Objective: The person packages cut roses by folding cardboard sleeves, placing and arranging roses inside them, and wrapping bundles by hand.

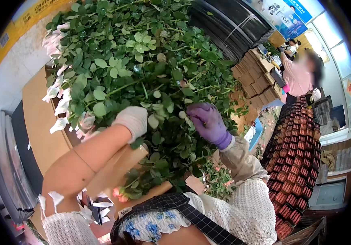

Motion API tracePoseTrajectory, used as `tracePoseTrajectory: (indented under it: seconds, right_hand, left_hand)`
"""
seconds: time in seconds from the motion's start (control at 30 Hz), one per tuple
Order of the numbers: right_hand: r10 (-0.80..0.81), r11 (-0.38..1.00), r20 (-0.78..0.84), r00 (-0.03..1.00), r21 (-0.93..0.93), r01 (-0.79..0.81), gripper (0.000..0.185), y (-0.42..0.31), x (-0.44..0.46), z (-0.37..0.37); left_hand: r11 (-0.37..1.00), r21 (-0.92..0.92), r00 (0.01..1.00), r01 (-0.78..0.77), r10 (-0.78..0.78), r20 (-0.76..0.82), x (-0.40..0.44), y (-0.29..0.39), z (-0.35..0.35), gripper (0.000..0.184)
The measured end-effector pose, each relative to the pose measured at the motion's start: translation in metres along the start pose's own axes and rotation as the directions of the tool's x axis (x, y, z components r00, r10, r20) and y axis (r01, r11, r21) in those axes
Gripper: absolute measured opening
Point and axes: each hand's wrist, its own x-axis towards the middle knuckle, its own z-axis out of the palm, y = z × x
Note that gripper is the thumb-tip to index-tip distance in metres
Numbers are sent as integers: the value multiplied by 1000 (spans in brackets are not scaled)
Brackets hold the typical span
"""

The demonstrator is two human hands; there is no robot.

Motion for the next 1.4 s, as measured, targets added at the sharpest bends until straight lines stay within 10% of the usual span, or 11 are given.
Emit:
tracePoseTrajectory:
  seconds: [0.37,0.53,0.6,0.67,0.8,0.9,1.03,1.17,1.23,1.3,1.4]
  right_hand:
    - [98,984,-391,915,-101,-149,27,34,-3,-22]
    - [-110,991,-315,943,-113,77,31,40,18,-7]
    - [-295,952,-174,939,-131,275,28,47,30,9]
    - [-220,923,218,951,-269,275,25,40,44,28]
    - [1,923,619,786,-303,237,27,51,55,66]
    - [78,939,703,707,-290,185,32,51,64,92]
    - [222,941,662,716,-338,21,31,36,81,79]
    - [120,774,679,724,-521,361,23,-37,99,-3]
    - [-320,792,277,906,-447,416,26,-31,83,-56]
    - [-337,681,82,938,-666,303,18,-45,82,-114]
    - [-283,819,-90,955,-541,192,18,-64,80,-171]
  left_hand:
    - [963,-213,729,-166,-25,-684,-64,-95,-231,53]
    - [962,181,470,207,64,-880,-39,-148,-172,30]
    - [972,-5,772,234,-189,-607,-15,-157,-110,40]
    - [932,75,801,353,-260,-540,15,-185,-43,86]
    - [983,-76,761,166,-177,-624,-18,-166,-66,90]
    - [994,-78,650,71,-106,-752,-71,-98,-70,94]
    - [950,145,837,277,-164,-522,-71,-108,-8,114]
    - [999,8,443,-36,23,-896,-91,-113,0,93]
    - [996,-70,400,-49,-45,-916,-131,-98,-11,72]
    - [974,-180,325,-135,-128,-937,-168,-90,-10,63]
    - [512,-580,410,-634,-414,-813,-222,-78,13,47]
